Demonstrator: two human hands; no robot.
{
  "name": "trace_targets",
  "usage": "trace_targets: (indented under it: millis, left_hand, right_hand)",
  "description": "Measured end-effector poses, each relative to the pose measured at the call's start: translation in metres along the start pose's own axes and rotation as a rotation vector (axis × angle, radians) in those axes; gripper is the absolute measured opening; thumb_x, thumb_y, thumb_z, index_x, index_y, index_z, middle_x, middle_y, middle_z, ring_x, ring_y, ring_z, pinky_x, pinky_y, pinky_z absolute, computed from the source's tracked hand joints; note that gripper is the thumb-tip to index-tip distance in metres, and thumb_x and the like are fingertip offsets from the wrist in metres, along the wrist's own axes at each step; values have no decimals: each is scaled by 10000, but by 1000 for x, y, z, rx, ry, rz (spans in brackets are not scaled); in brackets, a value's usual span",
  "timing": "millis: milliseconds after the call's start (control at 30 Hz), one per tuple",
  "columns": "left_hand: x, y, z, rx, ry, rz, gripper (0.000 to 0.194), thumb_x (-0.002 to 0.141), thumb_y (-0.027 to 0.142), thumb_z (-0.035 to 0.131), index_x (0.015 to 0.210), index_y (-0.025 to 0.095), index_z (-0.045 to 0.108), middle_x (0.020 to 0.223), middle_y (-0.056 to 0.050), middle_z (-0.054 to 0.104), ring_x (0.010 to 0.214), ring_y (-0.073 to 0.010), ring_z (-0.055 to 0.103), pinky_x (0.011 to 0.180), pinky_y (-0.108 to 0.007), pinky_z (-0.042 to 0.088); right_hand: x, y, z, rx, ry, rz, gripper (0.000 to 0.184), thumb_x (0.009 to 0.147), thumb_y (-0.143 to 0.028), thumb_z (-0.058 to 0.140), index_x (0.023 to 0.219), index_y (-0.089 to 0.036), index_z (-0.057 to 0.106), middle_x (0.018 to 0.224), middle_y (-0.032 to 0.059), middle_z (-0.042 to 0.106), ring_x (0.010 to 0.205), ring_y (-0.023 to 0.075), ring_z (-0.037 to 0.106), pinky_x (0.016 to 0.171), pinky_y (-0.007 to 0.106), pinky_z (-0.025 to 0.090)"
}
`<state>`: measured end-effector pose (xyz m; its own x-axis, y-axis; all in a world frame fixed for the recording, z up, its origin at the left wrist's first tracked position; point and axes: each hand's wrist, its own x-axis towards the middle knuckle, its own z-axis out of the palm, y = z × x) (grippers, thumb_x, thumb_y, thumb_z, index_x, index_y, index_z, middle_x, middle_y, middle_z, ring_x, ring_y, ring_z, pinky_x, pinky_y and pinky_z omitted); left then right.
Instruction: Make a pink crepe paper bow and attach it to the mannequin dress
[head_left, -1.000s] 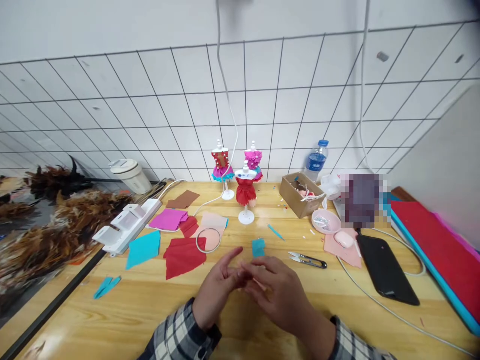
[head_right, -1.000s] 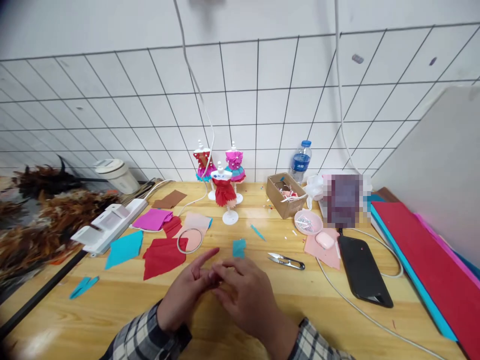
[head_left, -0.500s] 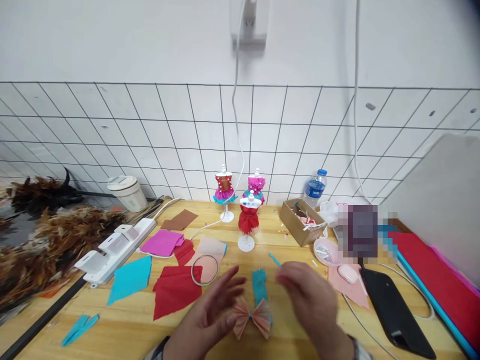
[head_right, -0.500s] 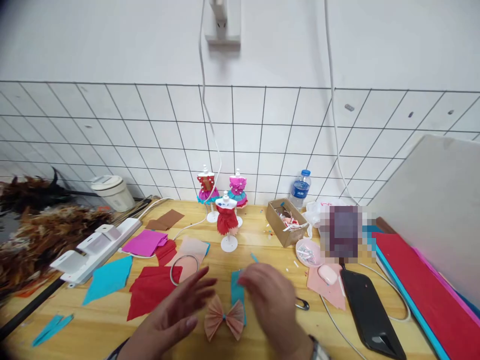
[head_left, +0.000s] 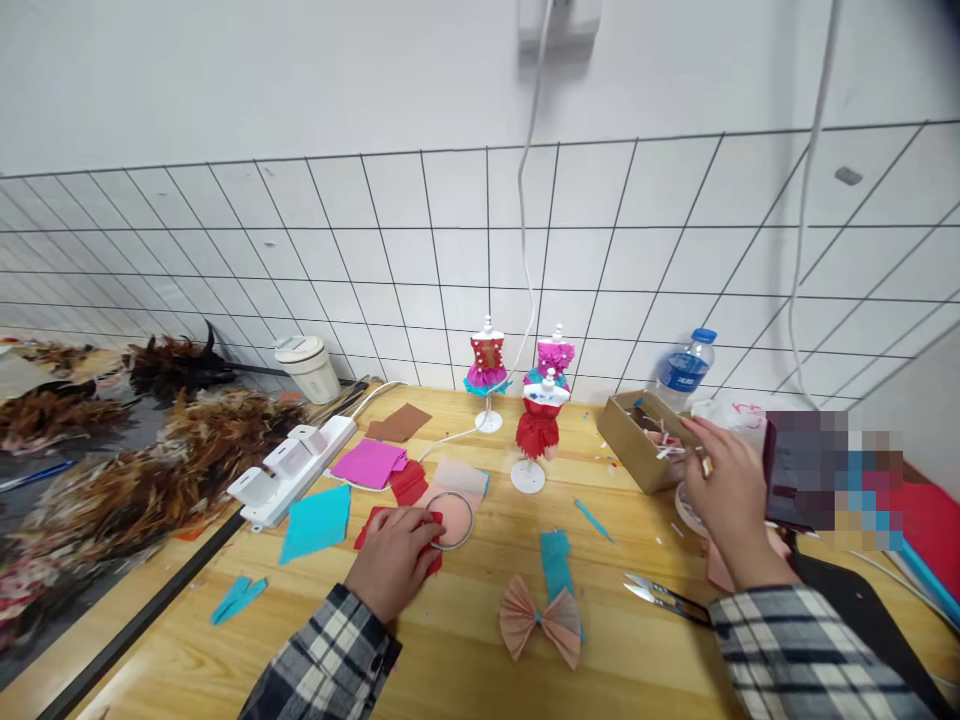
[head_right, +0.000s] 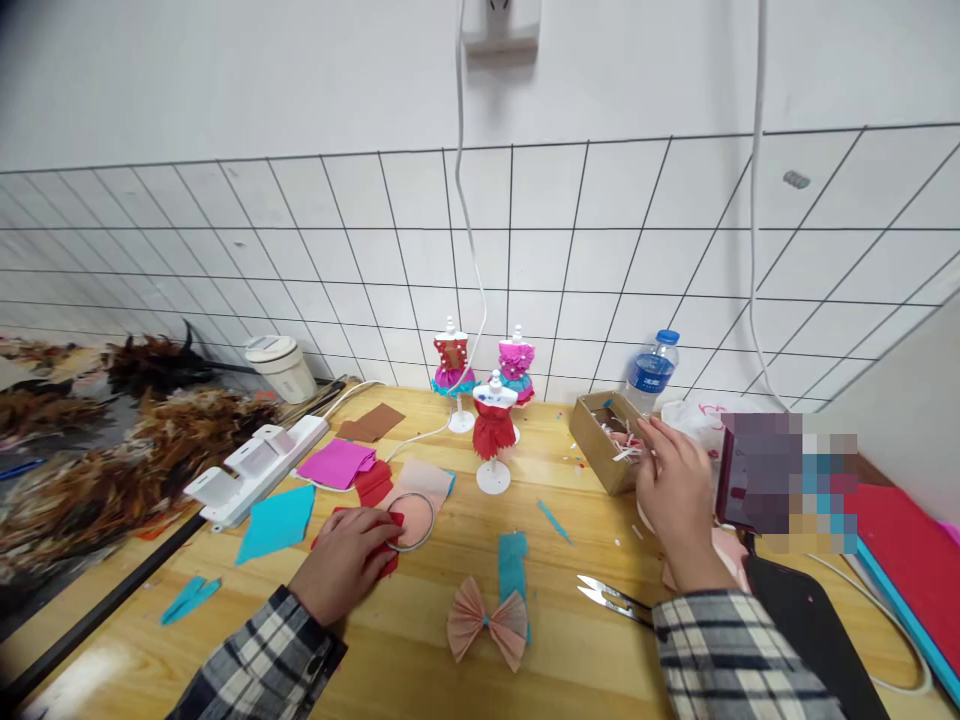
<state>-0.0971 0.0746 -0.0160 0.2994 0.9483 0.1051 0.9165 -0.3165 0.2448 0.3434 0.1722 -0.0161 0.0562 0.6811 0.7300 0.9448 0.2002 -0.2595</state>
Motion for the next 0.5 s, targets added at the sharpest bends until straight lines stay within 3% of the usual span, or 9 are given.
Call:
trace_targets:
  millis: [100, 233, 367, 500]
  left_hand:
    - [5, 4, 2, -50, -15, 23, 186, 839, 189, 542, 886, 266, 704, 992, -40, 713, 995, -251, 608, 944, -476, 321]
    - [9, 4, 8, -391, 79, -110, 126, 817, 233, 552, 862, 220, 669, 952, -51, 708, 936, -244, 616, 881, -425, 416]
    - [12, 1, 18, -649, 99, -210, 159, 831, 299, 542, 865, 186, 649, 887, -54, 727, 859, -223, 660, 807, -368, 512]
    - [12, -1, 24, -733, 93, -231, 257, 853, 359, 540, 954, 176, 688, 996, -87, 751, 956, -234, 686, 874, -377, 529]
  right_hand:
    - [-43, -23, -17, 5, 169, 142, 308, 879, -238, 431, 1088, -167, 646, 1067, 126, 672, 1011, 288, 582, 914, 446, 387]
    - [-85, -43, -24, 110, 100, 134, 234, 896, -270, 441, 976, -178, 641, 918, 114, 688, 861, 280, 600, 795, 409, 431]
    - [-92, -49, -18, 163, 16, 127, 278, 900, -257, 441, 1104, -166, 607, 939, 114, 683, 858, 273, 580, 788, 413, 437]
    - [-90, -56, -15, 206, -14, 124, 319, 895, -236, 453, 1185, -168, 568, 931, 98, 669, 837, 262, 571, 773, 411, 440]
